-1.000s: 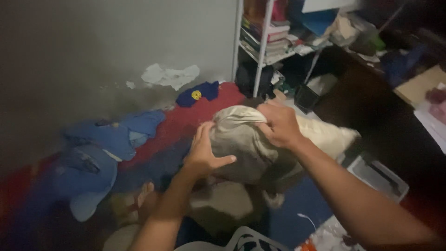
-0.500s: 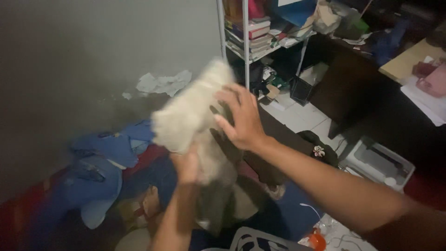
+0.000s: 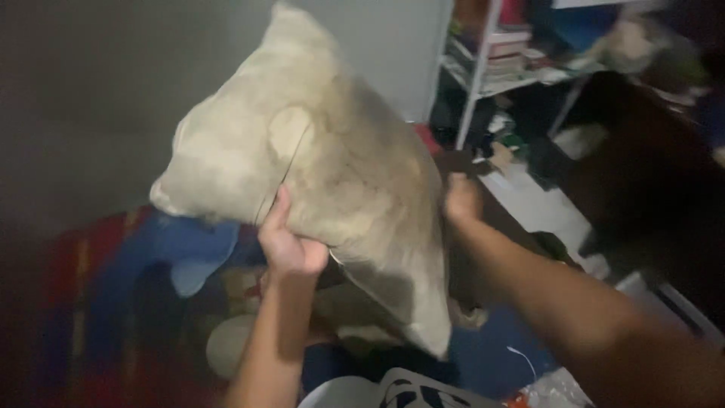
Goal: Fold various pieces of clothing and arrange pillows on a bed.
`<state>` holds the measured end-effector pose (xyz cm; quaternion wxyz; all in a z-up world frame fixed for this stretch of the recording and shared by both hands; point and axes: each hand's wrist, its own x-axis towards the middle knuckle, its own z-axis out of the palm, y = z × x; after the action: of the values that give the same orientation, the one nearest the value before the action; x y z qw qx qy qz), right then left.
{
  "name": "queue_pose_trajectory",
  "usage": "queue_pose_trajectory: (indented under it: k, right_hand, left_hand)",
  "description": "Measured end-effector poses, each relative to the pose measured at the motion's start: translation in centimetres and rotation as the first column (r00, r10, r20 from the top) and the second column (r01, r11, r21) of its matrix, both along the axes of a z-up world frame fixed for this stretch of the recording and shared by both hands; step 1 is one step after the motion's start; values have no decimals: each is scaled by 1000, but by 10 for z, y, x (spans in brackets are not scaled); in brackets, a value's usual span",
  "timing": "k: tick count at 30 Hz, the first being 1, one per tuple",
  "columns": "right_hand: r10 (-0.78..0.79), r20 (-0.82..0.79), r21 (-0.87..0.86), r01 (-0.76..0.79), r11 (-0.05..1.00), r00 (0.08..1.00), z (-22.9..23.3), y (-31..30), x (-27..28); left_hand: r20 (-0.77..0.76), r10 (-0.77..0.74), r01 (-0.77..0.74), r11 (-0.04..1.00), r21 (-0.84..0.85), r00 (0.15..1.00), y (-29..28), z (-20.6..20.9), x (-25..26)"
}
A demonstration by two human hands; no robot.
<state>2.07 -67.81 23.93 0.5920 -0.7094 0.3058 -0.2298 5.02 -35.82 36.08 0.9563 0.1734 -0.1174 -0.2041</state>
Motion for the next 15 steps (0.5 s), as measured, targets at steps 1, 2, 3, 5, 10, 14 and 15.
queue_pose_trajectory:
  k: [1,2,3,5,10,14,15]
  right_hand:
    - [-70,37,-119,74,990,997,-1,-13,-1]
    - [-145,78,-233,159,959,986,-3,-31,-10]
    - [-134,67,-237,146,960,989,22,-32,-8]
    - [-38,442,-250,164,954,896,69,-19,15]
    - [189,480,-674,221,705,857,129,92,26]
    - [-21,-64,-365,-4,931,998,81,115,28]
    - [-44,-54,-364,22,931,998,52,96,26]
  left_hand:
    - [34,-21,21,1000,-14,999,7,-3,5]
    - [63,-53,55,998,-25,997,10,-6,8]
    - [51,-42,44,999,-28,998,7,-16,11]
    - [0,-135,135,991,6,991,17,-30,26]
    - [-29,-146,148,981,122,989,4,-27,4]
    - [-115,-46,81,943,323,992,23,-41,9]
    - [-106,-69,100,941,325,992,27,-41,9]
